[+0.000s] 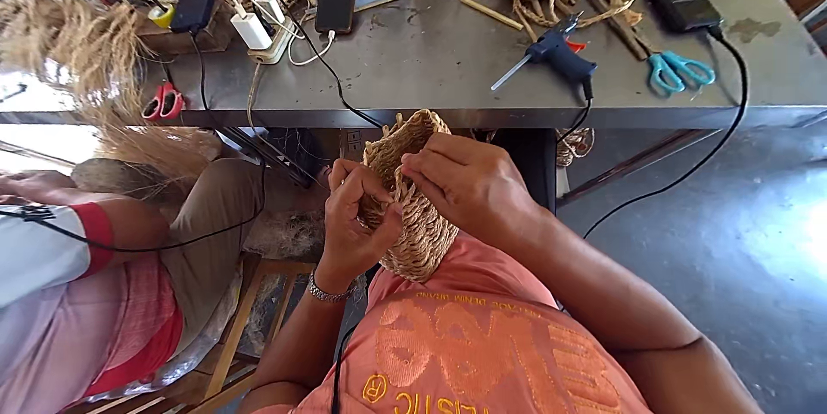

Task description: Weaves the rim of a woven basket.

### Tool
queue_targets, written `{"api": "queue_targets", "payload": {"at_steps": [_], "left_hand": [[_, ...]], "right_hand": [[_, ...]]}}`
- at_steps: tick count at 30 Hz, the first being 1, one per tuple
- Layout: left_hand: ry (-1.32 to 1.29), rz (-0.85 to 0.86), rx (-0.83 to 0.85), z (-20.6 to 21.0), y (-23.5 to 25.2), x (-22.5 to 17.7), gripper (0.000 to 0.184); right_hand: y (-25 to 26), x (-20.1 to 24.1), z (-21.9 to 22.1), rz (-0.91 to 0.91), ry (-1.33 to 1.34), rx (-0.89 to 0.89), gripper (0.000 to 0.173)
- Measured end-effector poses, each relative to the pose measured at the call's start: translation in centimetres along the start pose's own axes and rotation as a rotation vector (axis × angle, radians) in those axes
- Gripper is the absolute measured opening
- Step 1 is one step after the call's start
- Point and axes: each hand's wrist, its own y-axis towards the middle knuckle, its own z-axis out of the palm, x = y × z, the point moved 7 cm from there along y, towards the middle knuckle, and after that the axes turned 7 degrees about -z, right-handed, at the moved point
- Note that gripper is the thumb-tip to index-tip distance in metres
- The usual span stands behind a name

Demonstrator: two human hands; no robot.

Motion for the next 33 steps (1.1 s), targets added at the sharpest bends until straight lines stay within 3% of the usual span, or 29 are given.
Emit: {"api": "queue_targets", "payload": {"at_steps": [10, 17, 25, 33], "left_hand": [[0.061, -0.022, 0.055, 0.1, 0.1, 0.0, 0.017], [0.128, -0.018, 0.075, -0.2, -0.2, 0.1, 0.006], [0.183, -0.015, 0.143, 0.1, -0.4, 0.1, 0.005], [0.223, -0.029, 0.216, 0.3, -0.9, 1.4, 0.007]], "right_hand": [[-0.5, -0.3, 1.1, 0.062, 0.043, -0.041, 0.013], [-2.6, 1.0, 0.1, 0.000, 0.032, -0.041, 0.013], [-5.9, -0.9, 1.1, 0.179, 0.186, 0.005, 0.012], [-6.6, -1.4, 1.9, 0.220, 0.252, 0.046, 0.012]]}}
